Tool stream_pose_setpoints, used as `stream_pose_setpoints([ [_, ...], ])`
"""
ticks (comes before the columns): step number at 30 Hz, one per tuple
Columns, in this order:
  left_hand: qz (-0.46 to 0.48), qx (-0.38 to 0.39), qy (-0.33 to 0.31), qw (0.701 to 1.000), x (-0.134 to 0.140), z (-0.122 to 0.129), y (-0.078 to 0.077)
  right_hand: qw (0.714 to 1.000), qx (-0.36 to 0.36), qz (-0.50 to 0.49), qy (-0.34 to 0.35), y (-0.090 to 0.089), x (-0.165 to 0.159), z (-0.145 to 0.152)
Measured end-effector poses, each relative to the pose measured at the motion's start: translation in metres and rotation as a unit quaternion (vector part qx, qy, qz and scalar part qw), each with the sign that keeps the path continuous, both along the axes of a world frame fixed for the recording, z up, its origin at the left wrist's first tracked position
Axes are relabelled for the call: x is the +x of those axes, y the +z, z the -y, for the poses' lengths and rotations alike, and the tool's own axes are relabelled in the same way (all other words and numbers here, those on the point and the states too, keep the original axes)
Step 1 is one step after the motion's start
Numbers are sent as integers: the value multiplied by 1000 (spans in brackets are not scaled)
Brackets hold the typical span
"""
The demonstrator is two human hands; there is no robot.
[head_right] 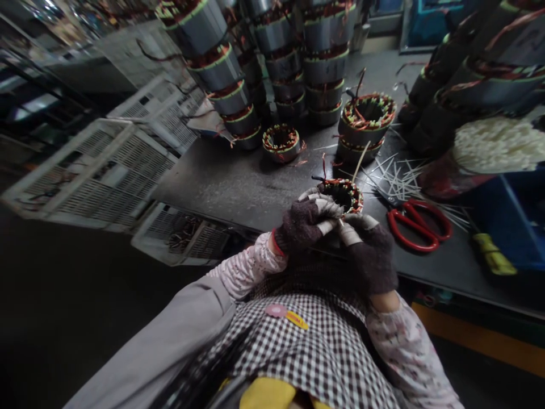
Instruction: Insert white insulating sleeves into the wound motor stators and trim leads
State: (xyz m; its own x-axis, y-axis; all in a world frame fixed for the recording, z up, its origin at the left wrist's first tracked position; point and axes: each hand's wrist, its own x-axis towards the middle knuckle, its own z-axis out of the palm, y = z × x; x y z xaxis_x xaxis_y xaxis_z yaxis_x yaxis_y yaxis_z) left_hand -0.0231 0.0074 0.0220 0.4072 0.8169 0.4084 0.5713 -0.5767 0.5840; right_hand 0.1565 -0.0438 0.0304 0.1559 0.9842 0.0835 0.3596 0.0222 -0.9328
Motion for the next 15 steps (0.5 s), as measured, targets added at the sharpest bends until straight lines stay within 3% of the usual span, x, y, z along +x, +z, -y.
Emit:
stream_pose_setpoints([
  [5, 11, 12, -43, 999, -3, 0, 7, 987, 72, 141, -21, 20, 7, 15],
  [9, 15, 25, -36, 999, -2, 0, 3, 973, -17, 219, 76, 31, 3, 1],
  [12, 13, 18, -38, 999, 0, 0, -1, 973, -61, 203, 92, 36, 2, -5],
  [15, 17, 16, -14, 1000, 3, -2, -3, 990, -79, 73, 89, 39, 10, 8],
])
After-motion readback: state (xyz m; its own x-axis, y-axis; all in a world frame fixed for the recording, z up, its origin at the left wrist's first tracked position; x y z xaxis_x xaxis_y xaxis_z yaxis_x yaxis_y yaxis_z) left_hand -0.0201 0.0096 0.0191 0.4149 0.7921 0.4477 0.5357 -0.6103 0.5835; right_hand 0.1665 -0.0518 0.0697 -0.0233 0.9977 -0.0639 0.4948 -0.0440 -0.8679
